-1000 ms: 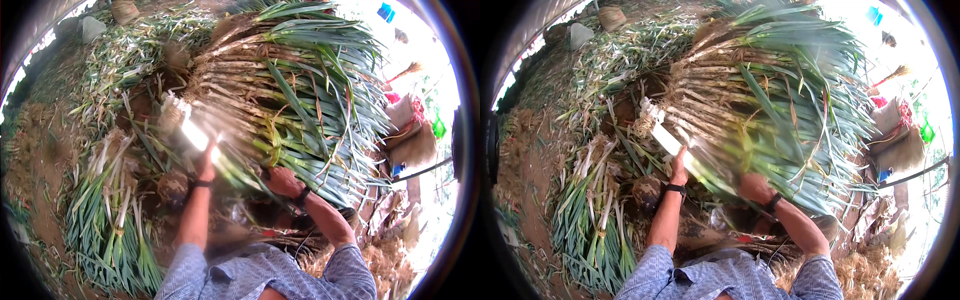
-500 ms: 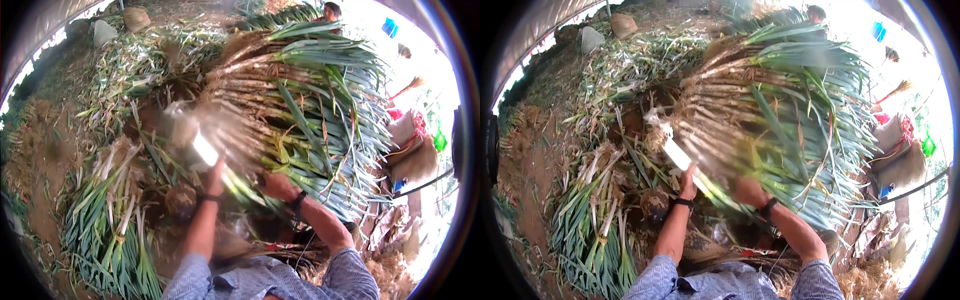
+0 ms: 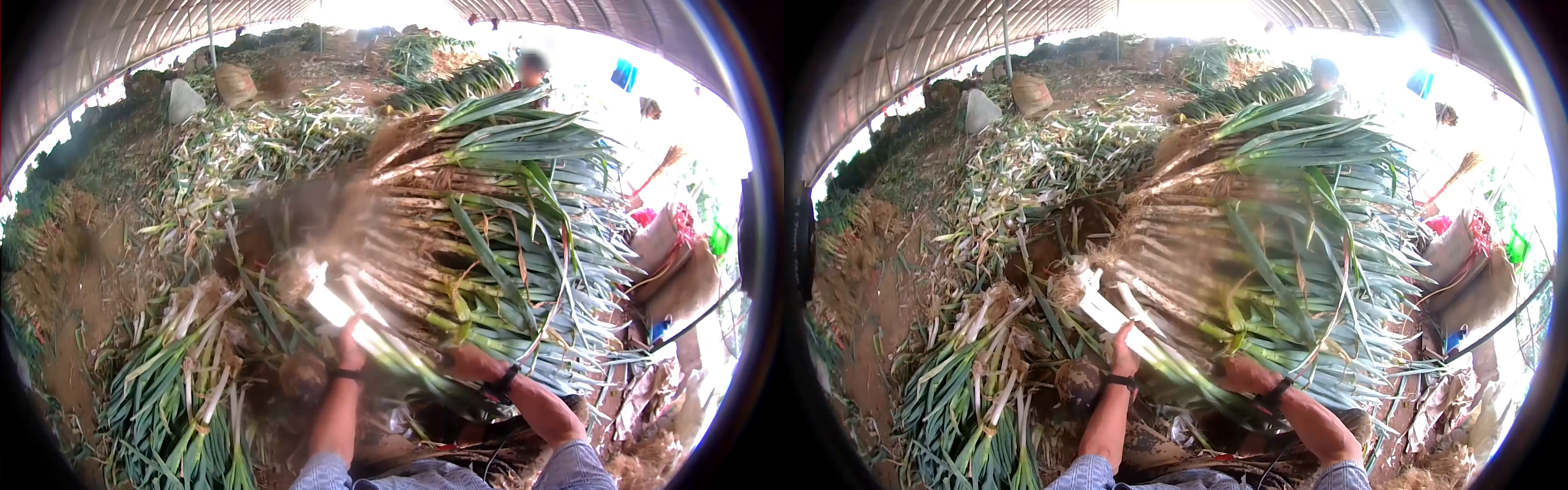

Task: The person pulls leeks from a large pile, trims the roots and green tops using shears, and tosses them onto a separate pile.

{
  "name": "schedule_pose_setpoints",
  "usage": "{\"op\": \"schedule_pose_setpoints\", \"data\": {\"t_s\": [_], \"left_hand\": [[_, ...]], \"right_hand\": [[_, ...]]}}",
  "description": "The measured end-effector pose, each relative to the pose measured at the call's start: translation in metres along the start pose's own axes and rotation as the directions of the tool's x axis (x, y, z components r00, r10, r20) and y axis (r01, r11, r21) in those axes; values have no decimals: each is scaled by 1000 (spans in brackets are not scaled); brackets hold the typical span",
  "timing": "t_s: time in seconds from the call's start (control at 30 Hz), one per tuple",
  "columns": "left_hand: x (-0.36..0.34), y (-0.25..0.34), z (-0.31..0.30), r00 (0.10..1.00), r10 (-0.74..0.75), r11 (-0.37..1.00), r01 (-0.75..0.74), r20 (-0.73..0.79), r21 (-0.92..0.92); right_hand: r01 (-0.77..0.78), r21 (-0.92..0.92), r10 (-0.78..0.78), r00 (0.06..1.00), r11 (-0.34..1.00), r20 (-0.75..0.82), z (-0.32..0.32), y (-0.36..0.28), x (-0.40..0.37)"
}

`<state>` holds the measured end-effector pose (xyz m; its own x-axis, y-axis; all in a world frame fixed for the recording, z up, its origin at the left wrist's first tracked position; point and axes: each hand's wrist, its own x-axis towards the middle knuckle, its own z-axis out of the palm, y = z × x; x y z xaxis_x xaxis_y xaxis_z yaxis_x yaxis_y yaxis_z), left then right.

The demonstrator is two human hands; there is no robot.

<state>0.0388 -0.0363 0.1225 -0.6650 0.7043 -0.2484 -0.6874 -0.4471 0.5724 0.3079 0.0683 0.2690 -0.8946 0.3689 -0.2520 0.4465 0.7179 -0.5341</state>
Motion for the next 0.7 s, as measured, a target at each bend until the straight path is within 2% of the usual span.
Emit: {"op": "schedule_pose_setpoints", "data": {"t_s": [0.03,0.13,0.17,0.2,0.27,0.3,0.4,0.47,0.57,0.63,0.7], "left_hand": [[1,5,2,1000,-6,1000,7,4,-29],[-6,8,6,994,101,994,-103,-52,-41],[-3,6,1,995,60,994,-67,-79,-87],[8,-5,-15,989,114,992,-119,-99,-44],[1,4,-5,995,63,998,-64,-80,-11],[0,3,-6,991,116,992,-112,-65,64],[-15,11,5,999,-11,999,9,-42,-37],[-7,2,-15,991,125,972,-114,-40,208],[-14,1,-9,999,-38,997,37,-15,-60],[12,-33,-58,997,72,995,-70,-33,67],[18,-45,-80,992,125,982,-118,-34,150]], "right_hand": [[-37,-3,37,999,999,-39,-2,1,-1],[-155,14,156,982,988,-106,-3,0,-9],[-104,-17,102,988,994,-117,-3,3,-9],[-88,-1,87,991,996,-99,-1,0,-8],[-53,18,54,995,998,-83,-7,-9,-1],[-86,1,86,991,996,-101,-7,-14,5],[-30,-2,30,990,1000,-135,-16,-28,24],[-58,1,58,992,998,-114,-15,-37,42],[-63,0,63,994,998,-94,-13,-33,68],[-78,-32,77,996,996,-37,-12,-30,82],[-96,-7,95,995,995,-41,-9,-22,94]]}}
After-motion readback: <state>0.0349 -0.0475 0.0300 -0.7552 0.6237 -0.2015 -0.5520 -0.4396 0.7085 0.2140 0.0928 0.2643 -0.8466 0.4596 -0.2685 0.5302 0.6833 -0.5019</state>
